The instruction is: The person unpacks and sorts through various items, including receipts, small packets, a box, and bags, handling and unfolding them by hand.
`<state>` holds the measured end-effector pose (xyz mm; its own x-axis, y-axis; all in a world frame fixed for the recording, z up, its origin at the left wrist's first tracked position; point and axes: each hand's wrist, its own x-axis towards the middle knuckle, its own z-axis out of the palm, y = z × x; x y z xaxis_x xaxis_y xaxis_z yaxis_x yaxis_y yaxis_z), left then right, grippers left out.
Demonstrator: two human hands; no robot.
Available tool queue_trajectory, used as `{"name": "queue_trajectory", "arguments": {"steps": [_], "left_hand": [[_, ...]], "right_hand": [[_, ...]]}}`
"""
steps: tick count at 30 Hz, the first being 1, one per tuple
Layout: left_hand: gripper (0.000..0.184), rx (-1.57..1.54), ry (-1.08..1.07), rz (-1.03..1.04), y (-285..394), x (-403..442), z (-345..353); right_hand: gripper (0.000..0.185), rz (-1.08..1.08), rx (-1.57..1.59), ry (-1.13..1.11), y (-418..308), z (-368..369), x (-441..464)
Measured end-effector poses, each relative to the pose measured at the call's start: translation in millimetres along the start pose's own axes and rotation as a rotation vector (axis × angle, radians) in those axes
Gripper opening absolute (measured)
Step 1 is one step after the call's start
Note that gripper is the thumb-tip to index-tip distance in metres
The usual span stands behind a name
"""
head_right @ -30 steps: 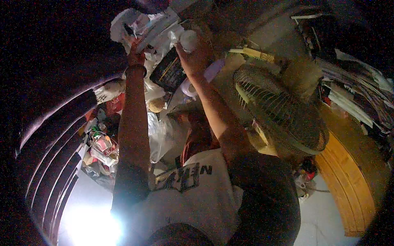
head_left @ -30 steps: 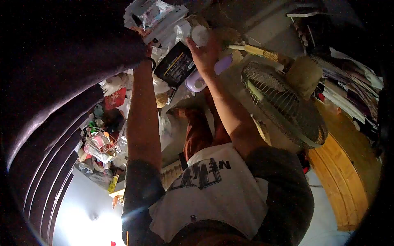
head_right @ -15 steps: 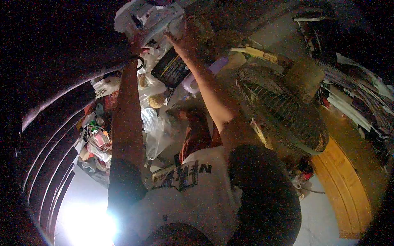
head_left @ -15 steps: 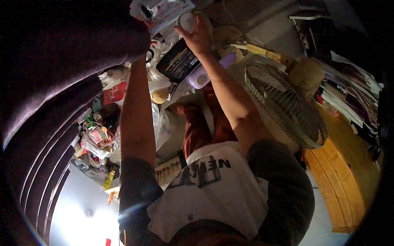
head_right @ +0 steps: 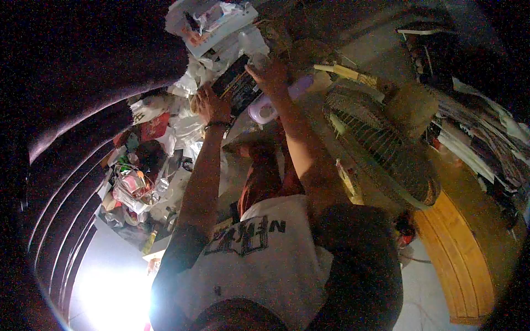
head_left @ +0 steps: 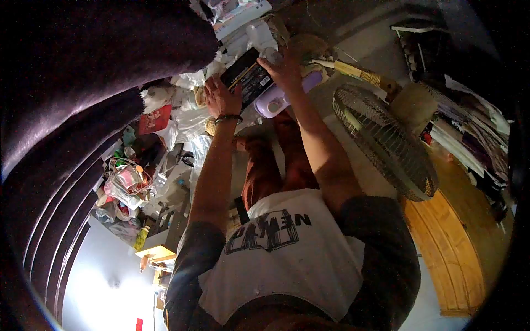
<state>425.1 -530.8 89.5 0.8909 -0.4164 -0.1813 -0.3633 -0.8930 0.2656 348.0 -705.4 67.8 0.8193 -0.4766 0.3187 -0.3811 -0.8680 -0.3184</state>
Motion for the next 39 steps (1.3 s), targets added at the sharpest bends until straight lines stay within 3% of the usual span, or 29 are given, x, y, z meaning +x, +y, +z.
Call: {"name": "queue_trajectory", "arguments": {"steps": [1, 2, 4, 5, 7, 10, 15, 17, 21, 23, 24, 25, 27, 28, 32, 34, 39], "left_hand": [[0.071, 0.042, -0.038, -0.018, -4.9, 0.5, 5.3], [0.072, 0.088, -0.029, 0.059, -10.2, 2.9, 11.6], [0.073, 0.175, -0.009, 0.220, -15.4, 12.0, 20.5], [0.072, 0.205, -0.043, 0.225, -17.2, 17.5, 24.9], [0.071, 0.263, -0.117, 0.230, -12.1, 25.0, 20.9], [0.056, 0.323, 0.026, 0.339, -9.9, 24.8, 17.7], [0.038, -0.040, -0.283, 0.251, -1.3, 31.1, -0.7], [0.036, -0.226, -0.353, 0.216, -2.2, 25.9, -17.8], [0.025, -0.617, -0.360, 0.098, -7.0, 15.8, -69.3], [0.022, -0.739, -0.307, 0.051, -25.3, 11.9, -81.0], [0.025, -1.091, -0.294, -0.043, -32.9, 5.2, -80.0], [0.026, -1.145, -0.249, -0.103, -33.2, -1.4, -88.7], [0.030, -1.250, -0.156, -0.228, -35.3, -12.8, -103.9], [0.032, -1.470, -0.170, -0.285, -47.9, -14.9, -93.9], [0.033, -1.661, -0.094, -0.383, -41.3, -30.9, -98.9], [0.034, -1.814, -0.094, -0.575, -44.1, -30.8, -83.5], [0.032, -1.874, -0.041, -0.644, -37.5, -40.0, -78.7]], "right_hand": [[0.073, 0.047, 0.066, -0.028, -3.3, -2.8, 2.0], [0.074, 0.296, 0.359, -0.168, -6.9, -5.7, 4.2], [0.061, 0.482, 0.555, -0.197, -13.6, 1.0, 3.7], [0.048, 0.417, 0.457, -0.086, -14.6, 14.6, -0.8], [0.040, 0.426, 0.403, -0.010, -17.7, 22.8, -1.5], [0.053, 0.571, 0.515, -0.086, -14.0, 36.9, -9.0], [0.074, 0.702, 0.420, -0.162, -16.4, 30.9, -4.9], [0.070, 0.638, 0.531, -0.172, -12.9, 15.8, -7.2], [0.067, 0.826, 1.287, -0.084, -7.9, -2.3, 5.1], [0.058, 0.810, 1.520, -0.027, -27.0, -44.3, 27.1], [0.054, 0.639, 1.360, 0.011, -28.7, -48.8, 35.7], [0.050, 0.488, 1.190, 0.070, -29.6, -51.9, 43.5], [0.042, -0.094, 0.274, 0.182, -8.8, -20.9, 74.7], [0.044, -0.063, 0.178, 0.096, -0.5, -6.2, 88.2], [0.046, -0.118, 0.029, -0.131, -4.7, -5.1, 139.2], [0.047, -0.166, 0.013, -0.210, -10.2, -5.5, 157.0], [0.051, -0.232, -0.028, -0.296, -22.9, 8.7, 175.4]]}}
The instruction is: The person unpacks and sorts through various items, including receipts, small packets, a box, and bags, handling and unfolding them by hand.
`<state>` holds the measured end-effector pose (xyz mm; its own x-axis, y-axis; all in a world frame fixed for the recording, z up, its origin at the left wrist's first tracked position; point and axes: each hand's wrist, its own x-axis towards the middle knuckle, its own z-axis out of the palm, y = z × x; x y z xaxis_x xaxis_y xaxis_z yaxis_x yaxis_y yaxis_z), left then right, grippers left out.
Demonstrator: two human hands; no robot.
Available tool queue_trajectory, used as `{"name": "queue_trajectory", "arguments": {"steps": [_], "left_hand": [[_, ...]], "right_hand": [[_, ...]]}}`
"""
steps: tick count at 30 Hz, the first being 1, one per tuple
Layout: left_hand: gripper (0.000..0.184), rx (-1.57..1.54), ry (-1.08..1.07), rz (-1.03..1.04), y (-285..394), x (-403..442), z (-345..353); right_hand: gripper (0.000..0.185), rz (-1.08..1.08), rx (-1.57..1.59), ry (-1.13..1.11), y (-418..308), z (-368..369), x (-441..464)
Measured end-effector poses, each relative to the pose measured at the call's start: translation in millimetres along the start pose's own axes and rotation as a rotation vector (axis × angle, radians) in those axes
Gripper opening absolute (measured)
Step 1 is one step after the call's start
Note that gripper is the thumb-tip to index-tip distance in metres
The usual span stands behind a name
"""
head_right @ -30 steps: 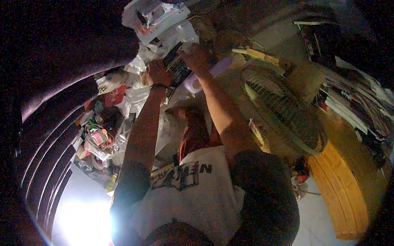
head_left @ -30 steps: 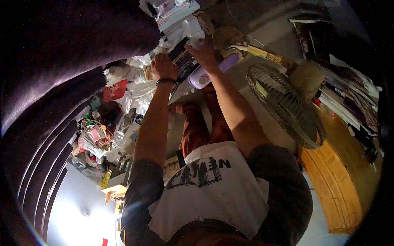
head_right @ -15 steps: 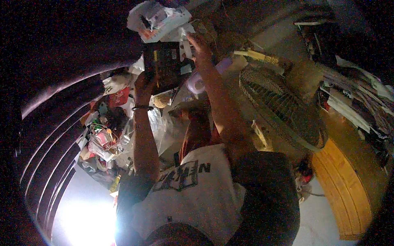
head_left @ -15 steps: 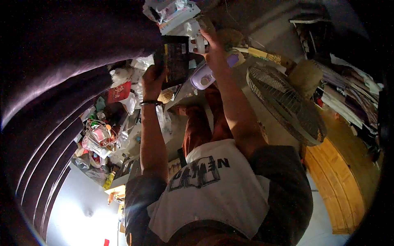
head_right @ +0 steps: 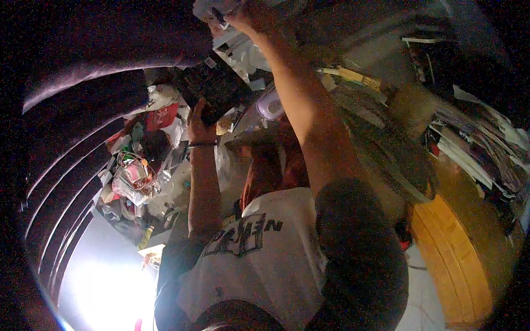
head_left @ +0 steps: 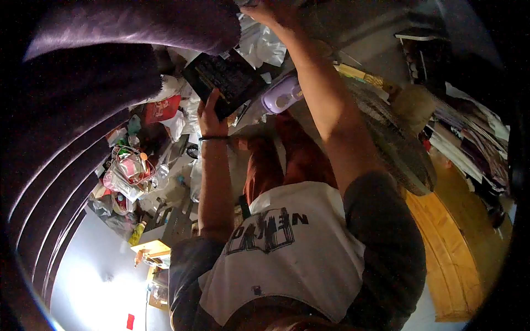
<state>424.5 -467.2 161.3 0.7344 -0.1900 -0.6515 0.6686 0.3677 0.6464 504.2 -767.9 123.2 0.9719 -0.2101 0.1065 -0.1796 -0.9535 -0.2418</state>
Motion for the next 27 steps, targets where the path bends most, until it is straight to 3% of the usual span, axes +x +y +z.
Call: {"name": "queue_trajectory", "arguments": {"steps": [2, 4, 6, 12, 13, 15, 17, 19, 20, 22, 24, 26, 27], "left_hand": [[0.031, -0.039, -0.040, 0.014, -0.9, -2.6, 2.9], [0.031, 0.231, -0.131, 0.180, -6.7, 1.2, -2.7], [0.030, -0.022, -0.017, 0.004, -11.0, 8.7, 11.3], [0.036, -0.231, -0.068, 0.066, -21.0, 21.2, 80.5], [0.037, 0.115, -0.081, 0.334, -43.8, 47.9, 77.6], [0.033, 0.567, -0.090, 0.610, -71.0, 90.3, 94.9], [0.034, 0.569, -0.074, 0.666, -103.8, 148.3, 131.4], [0.040, 0.129, -0.391, 0.495, -96.4, 147.6, 151.6], [0.042, -0.216, -0.707, 0.263, -84.8, 129.2, 149.9], [0.045, -0.242, -0.838, -0.129, -65.4, 119.9, 160.1], [0.049, 0.396, -0.458, -0.395, -60.5, 153.5, 168.6], [0.050, 1.134, -0.984, 0.236, -49.9, 161.0, 121.9], [0.051, 1.162, -1.015, 0.245, -50.7, 175.2, 109.2]], "right_hand": [[0.052, 0.008, -0.015, -0.006, -3.4, 0.0, 4.3], [0.054, 0.041, -0.022, 0.008, -0.5, -2.6, 1.7], [0.056, 0.111, -0.031, 0.022, 8.2, -11.3, -4.9], [0.061, 0.441, 0.033, 0.061, 45.0, -54.3, -32.5], [0.059, 0.521, 0.321, 0.127, 42.2, -74.8, -41.5], [0.053, 0.661, 0.903, 0.251, 24.4, -113.7, -63.9], [0.051, 0.841, 0.848, 0.291, 9.6, -121.5, -62.4], [0.046, 0.934, 0.726, 0.230, 0.8, -128.2, -53.5], [0.045, 0.900, 0.673, 0.205, 1.5, -128.9, -52.5], [0.041, 0.737, 0.578, 0.189, 4.2, -121.4, -52.7], [0.038, 0.534, 0.491, 0.203, 4.9, -108.6, -44.9], [0.034, 0.305, 0.377, 0.212, 1.8, -89.0, -32.9], [0.033, 0.186, 0.320, 0.219, 0.5, -75.8, -25.9]]}}
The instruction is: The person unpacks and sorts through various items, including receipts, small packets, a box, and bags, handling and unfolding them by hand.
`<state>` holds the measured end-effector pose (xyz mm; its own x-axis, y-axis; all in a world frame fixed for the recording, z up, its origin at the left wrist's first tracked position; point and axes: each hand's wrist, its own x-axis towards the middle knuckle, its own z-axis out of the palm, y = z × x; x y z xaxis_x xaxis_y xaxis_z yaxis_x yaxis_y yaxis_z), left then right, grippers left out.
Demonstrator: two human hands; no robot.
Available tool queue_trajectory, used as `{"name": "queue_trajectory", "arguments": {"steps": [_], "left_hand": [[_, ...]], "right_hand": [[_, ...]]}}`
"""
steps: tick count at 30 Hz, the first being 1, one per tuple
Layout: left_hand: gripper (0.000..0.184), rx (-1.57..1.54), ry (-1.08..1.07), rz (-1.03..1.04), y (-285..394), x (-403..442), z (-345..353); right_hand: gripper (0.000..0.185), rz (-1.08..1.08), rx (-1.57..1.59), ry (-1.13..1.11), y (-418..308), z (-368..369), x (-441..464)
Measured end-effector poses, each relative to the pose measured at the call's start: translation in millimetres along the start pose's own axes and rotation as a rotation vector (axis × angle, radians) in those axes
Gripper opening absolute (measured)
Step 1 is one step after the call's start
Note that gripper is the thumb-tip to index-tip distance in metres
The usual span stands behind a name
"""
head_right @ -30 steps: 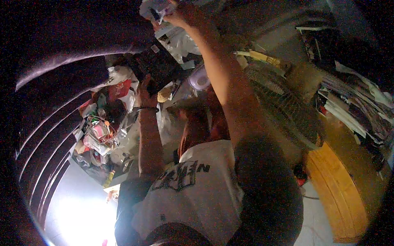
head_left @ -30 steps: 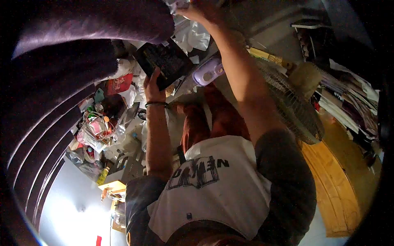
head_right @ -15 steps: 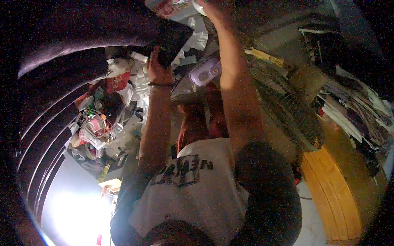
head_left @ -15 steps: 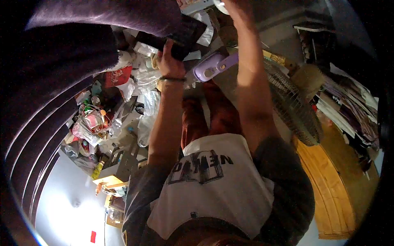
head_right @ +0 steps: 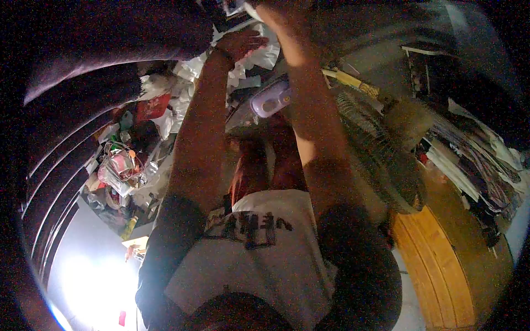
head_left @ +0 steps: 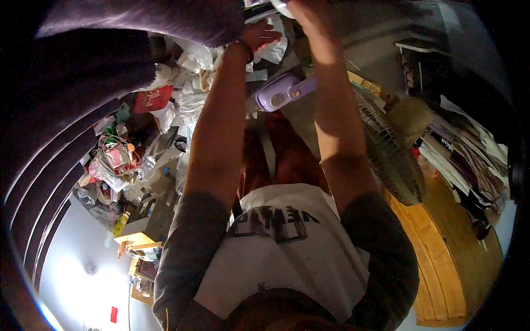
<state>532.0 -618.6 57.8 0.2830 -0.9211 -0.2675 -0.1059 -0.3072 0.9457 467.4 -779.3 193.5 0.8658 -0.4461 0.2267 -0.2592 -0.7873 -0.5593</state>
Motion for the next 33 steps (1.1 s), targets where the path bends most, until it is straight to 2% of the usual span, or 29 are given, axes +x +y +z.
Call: {"name": "queue_trajectory", "arguments": {"steps": [3, 4, 6, 7, 8, 9, 10, 12, 14, 16, 17, 18, 20, 22, 24, 26, 27, 30, 33], "left_hand": [[0.036, -0.618, 0.229, -0.187, 15.8, -40.3, 9.5], [0.032, -0.482, 0.340, -0.278, 20.4, -51.4, 14.8], [0.029, -0.604, 0.519, -0.347, 18.2, -91.7, 34.6], [0.027, -0.866, 0.586, -0.320, 14.9, -119.3, 47.0], [0.028, -0.729, 0.579, -0.299, -1.5, -139.8, 59.6], [0.029, -0.593, 0.570, -0.278, -24.1, -161.3, 74.8], [0.029, -0.358, 0.585, -0.182, -57.7, -186.2, 94.6], [0.021, -0.158, 0.588, -0.086, -92.1, -232.0, 123.8], [0.021, -0.046, 0.623, -0.135, -99.5, -267.8, 142.8], [0.030, -0.123, 0.690, -0.300, -78.3, -290.6, 151.1], [0.030, -0.348, 0.707, -0.412, -46.5, -296.4, 145.5], [0.030, -0.576, 0.714, -0.522, -27.1, -298.7, 141.9], [0.030, -0.304, 0.760, -0.327, -52.6, -309.0, 154.7], [0.028, -0.198, 0.767, -0.259, -57.4, -313.5, 158.3], [0.027, -0.249, 0.747, -0.303, -61.3, -317.6, 159.2], [0.025, -0.284, 0.735, -0.328, -63.9, -320.6, 158.7], [0.025, -0.376, 0.742, -0.364, -60.4, -322.2, 157.9], [0.025, -0.813, 0.780, -0.515, -26.5, -318.1, 149.8], [0.026, -0.831, 0.815, -0.624, -21.4, -319.2, 156.1]], "right_hand": [[0.028, -0.339, -0.112, -0.009, 1.9, 41.5, 9.6], [0.026, -0.448, -0.155, -0.002, 5.8, 54.7, 13.7], [0.023, -0.663, -0.230, 0.065, 10.6, 69.8, 12.4], [0.031, -0.710, -0.269, 0.037, 10.9, 66.5, 15.3], [0.040, -0.352, -0.057, -0.010, -1.1, 58.8, 8.0], [0.043, -0.171, 0.005, -0.003, -2.2, 56.2, -0.4], [0.045, -0.093, 0.023, 0.014, -4.2, 51.3, -5.2], [0.050, 0.082, 0.083, 0.069, 0.0, 43.5, -21.4], [0.055, 0.235, 0.139, 0.098, 7.6, 35.7, -32.3], [0.060, 0.353, 0.163, 0.092, 16.0, 29.6, -38.6], [0.063, 0.397, 0.158, 0.083, 19.6, 28.7, -38.6], [0.066, 0.429, 0.144, 0.061, 22.7, 27.7, -37.4], [0.071, 0.465, 0.083, -0.002, 25.6, 32.5, -30.4], [0.076, 0.482, 0.011, -0.082, 25.7, 40.4, -21.2], [0.082, 0.472, -0.060, -0.146, 23.0, 50.8, -10.4], [0.085, 0.382, -0.102, -0.119, 17.7, 61.9, -2.7], [0.086, 0.321, -0.115, -0.094, 17.6, 69.2, 0.8], [0.088, 0.468, 0.040, -0.366, 36.4, 86.4, 15.8], [0.086, 0.172, -0.259, 0.051, 44.4, 97.8, -7.4]]}}
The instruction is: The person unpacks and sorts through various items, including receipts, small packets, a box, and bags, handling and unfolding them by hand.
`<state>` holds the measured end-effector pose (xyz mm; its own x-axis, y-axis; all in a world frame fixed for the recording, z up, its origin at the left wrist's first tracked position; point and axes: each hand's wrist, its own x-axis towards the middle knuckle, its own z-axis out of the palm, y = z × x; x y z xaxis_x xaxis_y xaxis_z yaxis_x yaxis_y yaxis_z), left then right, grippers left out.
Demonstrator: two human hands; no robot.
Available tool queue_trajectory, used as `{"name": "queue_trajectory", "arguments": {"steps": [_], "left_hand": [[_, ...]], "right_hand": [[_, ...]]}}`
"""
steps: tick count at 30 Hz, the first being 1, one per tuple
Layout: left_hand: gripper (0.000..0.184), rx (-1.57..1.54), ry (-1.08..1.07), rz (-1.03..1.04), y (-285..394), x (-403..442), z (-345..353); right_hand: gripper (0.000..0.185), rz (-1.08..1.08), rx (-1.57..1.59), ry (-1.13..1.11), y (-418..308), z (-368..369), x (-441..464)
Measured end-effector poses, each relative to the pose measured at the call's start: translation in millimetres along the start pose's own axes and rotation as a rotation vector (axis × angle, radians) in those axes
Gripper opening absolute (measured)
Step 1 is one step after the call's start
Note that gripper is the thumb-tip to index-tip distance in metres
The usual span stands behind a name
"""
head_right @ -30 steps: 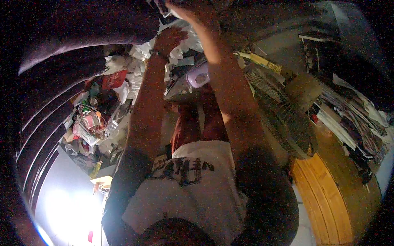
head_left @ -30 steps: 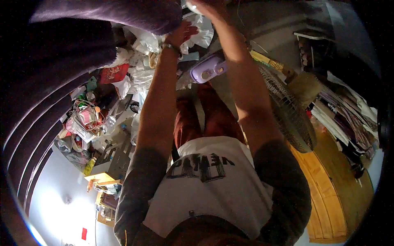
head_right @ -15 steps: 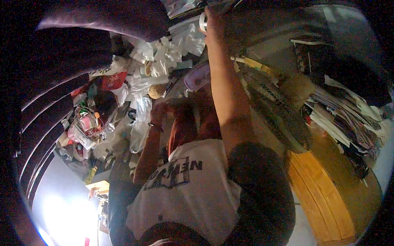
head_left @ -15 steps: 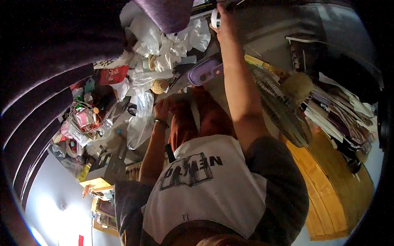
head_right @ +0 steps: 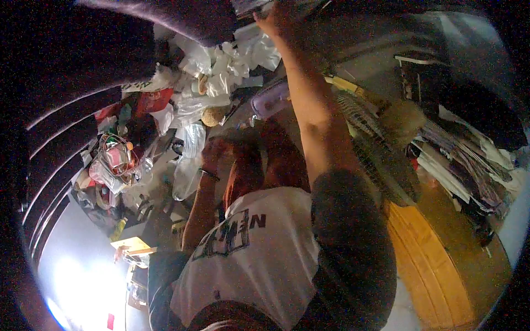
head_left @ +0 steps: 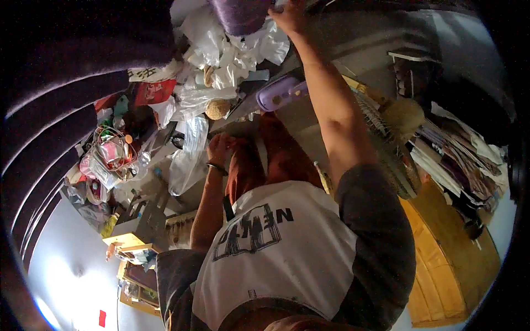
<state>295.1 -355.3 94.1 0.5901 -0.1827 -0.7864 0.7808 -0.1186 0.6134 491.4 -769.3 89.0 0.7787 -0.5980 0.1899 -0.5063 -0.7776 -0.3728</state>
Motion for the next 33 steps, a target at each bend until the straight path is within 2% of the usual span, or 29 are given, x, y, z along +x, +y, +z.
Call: {"name": "queue_trajectory", "arguments": {"steps": [3, 6, 9, 12, 14, 16, 18, 19, 20, 22, 25, 26, 28, 33], "left_hand": [[0.025, 0.162, -0.029, 0.173, -30.7, 9.7, -21.9], [0.024, 0.226, -0.059, 0.096, -32.7, 6.8, -30.0], [0.024, -0.020, 0.064, -0.056, -5.3, -19.5, -9.9], [0.025, 0.203, 0.036, 0.066, -3.0, -19.9, -12.7], [0.025, 0.095, -0.083, 0.253, -1.7, -14.0, -4.4], [0.024, 0.103, -0.138, 0.344, 16.5, -7.8, 14.0], [0.021, 0.223, -0.122, 0.338, 49.3, 8.7, 37.0], [0.018, 0.361, -0.125, 0.629, 65.0, 25.9, 46.6], [0.019, 0.432, -0.095, 0.785, 78.2, 48.3, 54.8], [0.026, 0.452, -0.041, 0.962, 112.6, 101.0, 73.0], [0.045, 0.048, -0.172, 0.710, 177.2, 137.2, 106.7], [0.044, -0.014, -0.186, 0.641, 196.7, 151.4, 117.3], [0.042, -0.033, -0.197, 0.579, 223.0, 172.5, 132.5], [0.038, 0.009, -0.201, 0.585, 245.3, 195.9, 152.0]], "right_hand": [[0.084, 0.118, 0.060, 0.041, -6.1, -2.0, -6.7], [0.082, 0.201, 0.500, 0.078, -15.8, -40.8, -14.8], [0.084, 0.495, 0.872, -0.142, 10.9, -36.4, 1.8], [0.084, 0.613, 0.416, -0.187, 32.5, -27.8, 28.2], [0.083, 0.513, 0.323, -0.165, 38.8, -25.3, 37.7], [0.082, 0.425, 0.274, -0.150, 38.1, -23.7, 45.3], [0.080, 0.365, 0.253, -0.141, 36.9, -22.9, 45.4], [0.080, 0.346, 0.252, -0.145, 35.7, -22.1, 45.2], [0.079, 0.326, 0.252, -0.150, 36.1, -20.4, 43.8], [0.078, 0.297, 0.256, -0.159, 35.8, -16.4, 40.7], [0.076, 0.269, 0.282, -0.153, 34.4, -12.6, 36.1], [0.075, 0.261, 0.291, -0.144, 33.6, -12.8, 33.9], [0.074, 0.250, 0.311, -0.130, 31.9, -12.0, 29.3], [0.071, 0.238, 0.355, -0.083, 32.8, -13.8, 23.1]]}}
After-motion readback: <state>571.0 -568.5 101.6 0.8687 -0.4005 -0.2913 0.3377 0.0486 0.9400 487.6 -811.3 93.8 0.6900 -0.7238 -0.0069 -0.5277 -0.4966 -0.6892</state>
